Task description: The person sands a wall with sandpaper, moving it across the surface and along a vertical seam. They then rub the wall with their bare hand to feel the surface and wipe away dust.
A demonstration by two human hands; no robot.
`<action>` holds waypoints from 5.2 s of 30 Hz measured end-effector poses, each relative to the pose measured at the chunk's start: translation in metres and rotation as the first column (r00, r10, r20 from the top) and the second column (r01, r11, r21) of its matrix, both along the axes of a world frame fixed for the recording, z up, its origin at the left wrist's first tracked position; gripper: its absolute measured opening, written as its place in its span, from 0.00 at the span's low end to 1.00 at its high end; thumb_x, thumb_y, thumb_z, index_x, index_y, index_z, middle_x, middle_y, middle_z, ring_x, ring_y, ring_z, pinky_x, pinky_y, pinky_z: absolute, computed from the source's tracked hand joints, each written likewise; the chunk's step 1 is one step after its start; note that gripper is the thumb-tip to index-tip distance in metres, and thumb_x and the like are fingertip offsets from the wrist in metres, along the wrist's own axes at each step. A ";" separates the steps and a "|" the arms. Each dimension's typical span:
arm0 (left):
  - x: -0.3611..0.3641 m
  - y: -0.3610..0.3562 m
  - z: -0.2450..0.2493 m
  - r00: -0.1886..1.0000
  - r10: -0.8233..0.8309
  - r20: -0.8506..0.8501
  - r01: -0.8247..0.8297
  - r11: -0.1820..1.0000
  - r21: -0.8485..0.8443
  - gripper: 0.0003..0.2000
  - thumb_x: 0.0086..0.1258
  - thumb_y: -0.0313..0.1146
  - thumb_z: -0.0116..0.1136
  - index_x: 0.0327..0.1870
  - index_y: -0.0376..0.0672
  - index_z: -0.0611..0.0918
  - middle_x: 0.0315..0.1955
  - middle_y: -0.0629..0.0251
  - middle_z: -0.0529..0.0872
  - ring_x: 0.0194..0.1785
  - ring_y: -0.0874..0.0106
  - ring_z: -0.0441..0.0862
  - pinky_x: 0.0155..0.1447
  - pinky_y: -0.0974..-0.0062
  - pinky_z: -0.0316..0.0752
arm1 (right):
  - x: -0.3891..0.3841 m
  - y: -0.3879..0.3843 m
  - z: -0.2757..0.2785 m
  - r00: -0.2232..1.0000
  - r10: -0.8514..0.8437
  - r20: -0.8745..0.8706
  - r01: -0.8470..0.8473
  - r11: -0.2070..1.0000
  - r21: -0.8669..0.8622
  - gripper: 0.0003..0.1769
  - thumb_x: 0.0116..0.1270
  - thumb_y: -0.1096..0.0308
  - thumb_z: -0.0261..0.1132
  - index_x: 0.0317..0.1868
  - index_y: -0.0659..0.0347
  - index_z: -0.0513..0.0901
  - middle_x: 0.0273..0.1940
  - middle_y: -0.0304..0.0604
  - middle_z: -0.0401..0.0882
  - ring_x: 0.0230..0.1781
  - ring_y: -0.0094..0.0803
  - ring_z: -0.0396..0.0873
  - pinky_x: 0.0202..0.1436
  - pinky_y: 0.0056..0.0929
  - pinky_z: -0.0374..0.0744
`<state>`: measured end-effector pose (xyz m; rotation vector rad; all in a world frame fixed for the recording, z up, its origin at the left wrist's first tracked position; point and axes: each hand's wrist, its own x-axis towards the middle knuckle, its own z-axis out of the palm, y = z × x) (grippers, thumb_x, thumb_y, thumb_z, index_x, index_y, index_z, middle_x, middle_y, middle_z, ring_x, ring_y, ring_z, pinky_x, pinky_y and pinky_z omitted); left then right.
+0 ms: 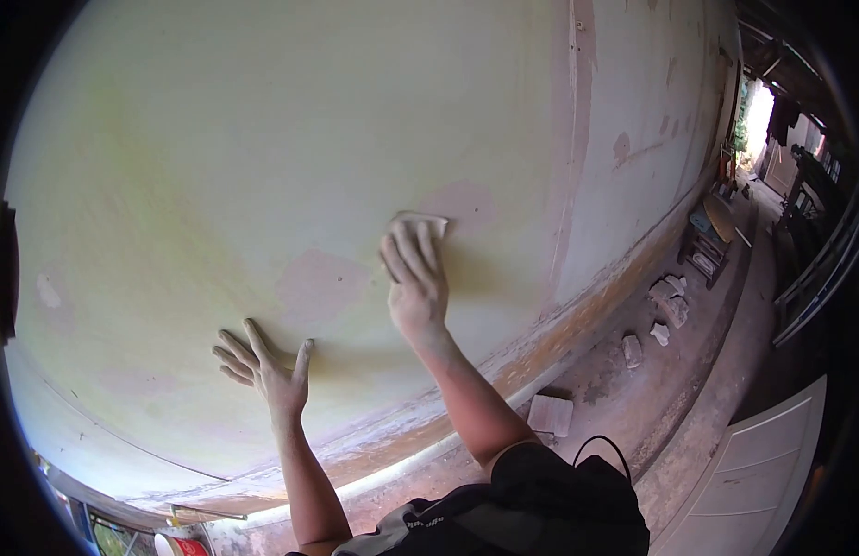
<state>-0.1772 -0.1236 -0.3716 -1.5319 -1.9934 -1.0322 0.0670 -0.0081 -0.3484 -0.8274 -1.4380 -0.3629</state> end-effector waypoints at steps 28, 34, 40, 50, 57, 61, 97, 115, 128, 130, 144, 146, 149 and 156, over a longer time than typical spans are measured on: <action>-0.027 -0.008 0.021 0.997 -0.078 -0.030 0.079 0.996 0.052 0.52 0.64 0.64 0.73 0.87 0.59 0.60 0.87 0.42 0.35 0.86 0.33 0.19 0.78 0.23 0.18 | -0.063 -0.031 -0.030 0.993 0.114 0.007 -0.112 0.988 -0.105 0.23 0.74 0.79 0.67 0.68 0.71 0.81 0.77 0.61 0.71 0.81 0.62 0.63 0.81 0.49 0.70; -0.029 -0.022 0.036 0.996 -0.092 -0.011 0.089 0.983 -0.161 0.54 0.61 0.58 0.77 0.87 0.58 0.58 0.87 0.41 0.36 0.86 0.33 0.21 0.78 0.22 0.19 | 0.049 0.034 -0.013 0.899 -0.168 -0.405 0.086 0.974 -0.212 0.22 0.83 0.69 0.56 0.68 0.77 0.79 0.77 0.67 0.68 0.80 0.62 0.65 0.80 0.45 0.71; -0.029 -0.023 0.034 0.995 -0.097 -0.010 0.095 0.986 -0.135 0.55 0.59 0.54 0.79 0.87 0.59 0.58 0.87 0.40 0.37 0.86 0.33 0.22 0.79 0.22 0.20 | -0.074 -0.039 -0.027 0.980 -0.048 -0.194 0.005 0.976 -0.217 0.22 0.82 0.71 0.59 0.69 0.76 0.79 0.76 0.67 0.70 0.81 0.58 0.65 0.82 0.44 0.68; -0.034 -0.031 0.038 0.991 -0.130 0.015 0.130 0.969 -0.212 0.56 0.57 0.52 0.80 0.88 0.60 0.57 0.87 0.41 0.37 0.87 0.36 0.26 0.82 0.27 0.23 | 0.072 0.041 -0.025 0.858 -0.203 -0.473 0.047 0.946 -0.321 0.21 0.83 0.67 0.56 0.67 0.70 0.82 0.74 0.61 0.73 0.78 0.53 0.71 0.77 0.41 0.74; -0.018 -0.019 0.025 0.990 -0.129 0.047 0.132 0.989 -0.070 0.57 0.59 0.54 0.79 0.88 0.59 0.55 0.86 0.39 0.33 0.86 0.31 0.22 0.80 0.23 0.22 | -0.037 -0.021 -0.038 0.951 -0.221 -0.218 0.163 0.953 -0.255 0.21 0.81 0.69 0.60 0.68 0.69 0.82 0.76 0.56 0.73 0.78 0.58 0.70 0.78 0.42 0.73; -0.019 -0.013 0.023 0.994 -0.103 0.049 0.107 0.989 -0.103 0.59 0.59 0.54 0.79 0.89 0.56 0.52 0.86 0.37 0.31 0.85 0.29 0.20 0.79 0.22 0.22 | -0.001 -0.001 -0.038 0.942 -0.201 -0.268 0.138 0.962 -0.236 0.20 0.80 0.72 0.61 0.68 0.69 0.82 0.76 0.56 0.74 0.78 0.59 0.68 0.79 0.42 0.72; -0.024 -0.007 0.009 0.991 -0.129 -0.045 0.124 0.988 -0.098 0.57 0.60 0.57 0.78 0.88 0.60 0.54 0.86 0.36 0.34 0.83 0.24 0.21 0.74 0.15 0.21 | 0.065 0.037 -0.030 0.860 -0.235 -0.452 0.075 0.936 -0.344 0.21 0.83 0.66 0.57 0.65 0.75 0.82 0.73 0.64 0.74 0.75 0.59 0.74 0.75 0.42 0.75; -0.048 -0.041 0.013 0.972 -0.222 -0.070 0.198 0.947 -0.254 0.49 0.63 0.44 0.77 0.86 0.68 0.61 0.88 0.48 0.44 0.88 0.37 0.32 0.85 0.31 0.31 | -0.058 -0.001 -0.017 0.968 -0.158 -0.197 0.083 0.936 -0.343 0.40 0.85 0.51 0.46 0.87 0.63 0.49 0.89 0.58 0.36 0.88 0.65 0.31 0.88 0.58 0.36; -0.077 -0.034 0.021 0.986 -0.167 -0.025 0.169 0.977 0.130 0.52 0.68 0.56 0.68 0.87 0.43 0.55 0.88 0.52 0.48 0.90 0.44 0.34 0.84 0.33 0.24 | -0.135 -0.048 0.062 0.980 -0.016 0.200 0.053 0.983 -0.178 0.39 0.81 0.48 0.58 0.87 0.46 0.58 0.88 0.63 0.34 0.86 0.75 0.27 0.84 0.74 0.34; -0.092 -0.033 0.058 0.992 -0.099 -0.080 0.114 0.971 0.208 0.48 0.69 0.56 0.66 0.87 0.47 0.57 0.88 0.55 0.49 0.90 0.47 0.36 0.85 0.35 0.27 | -0.124 -0.042 0.091 0.994 -0.016 0.107 0.032 0.989 -0.147 0.42 0.80 0.46 0.61 0.87 0.48 0.57 0.87 0.65 0.32 0.86 0.74 0.27 0.82 0.76 0.35; -0.071 0.009 0.237 0.886 0.141 -0.442 0.081 0.892 0.446 0.32 0.76 0.51 0.54 0.83 0.62 0.69 0.85 0.74 0.62 0.88 0.65 0.54 0.87 0.46 0.36 | -0.031 0.022 0.179 0.939 -0.258 0.227 0.236 0.964 0.119 0.40 0.80 0.46 0.56 0.87 0.47 0.58 0.87 0.65 0.39 0.88 0.66 0.37 0.87 0.64 0.37; -0.072 0.011 0.232 0.869 0.130 -0.478 0.086 0.911 0.403 0.33 0.78 0.48 0.52 0.85 0.62 0.65 0.86 0.74 0.60 0.89 0.66 0.51 0.88 0.49 0.35 | 0.019 0.061 0.221 0.964 -0.265 0.007 0.263 0.961 0.084 0.38 0.84 0.48 0.48 0.88 0.50 0.54 0.88 0.59 0.40 0.88 0.62 0.37 0.88 0.61 0.36; -0.071 0.011 0.232 0.868 0.138 -0.476 0.080 0.909 0.408 0.32 0.79 0.49 0.51 0.84 0.63 0.66 0.85 0.76 0.61 0.88 0.67 0.55 0.88 0.48 0.36 | 0.061 0.091 0.282 0.928 -0.266 -0.261 0.253 0.964 -0.085 0.36 0.88 0.48 0.38 0.89 0.52 0.50 0.89 0.51 0.42 0.89 0.61 0.36 0.88 0.60 0.34; -0.042 0.022 0.247 0.786 -0.008 -0.618 0.260 0.911 0.319 0.33 0.78 0.46 0.52 0.84 0.60 0.65 0.86 0.77 0.61 0.88 0.69 0.54 0.89 0.51 0.38 | -0.053 0.004 0.213 0.840 -0.282 0.464 0.197 0.955 0.223 0.40 0.81 0.51 0.56 0.88 0.50 0.55 0.88 0.49 0.47 0.89 0.58 0.38 0.89 0.62 0.34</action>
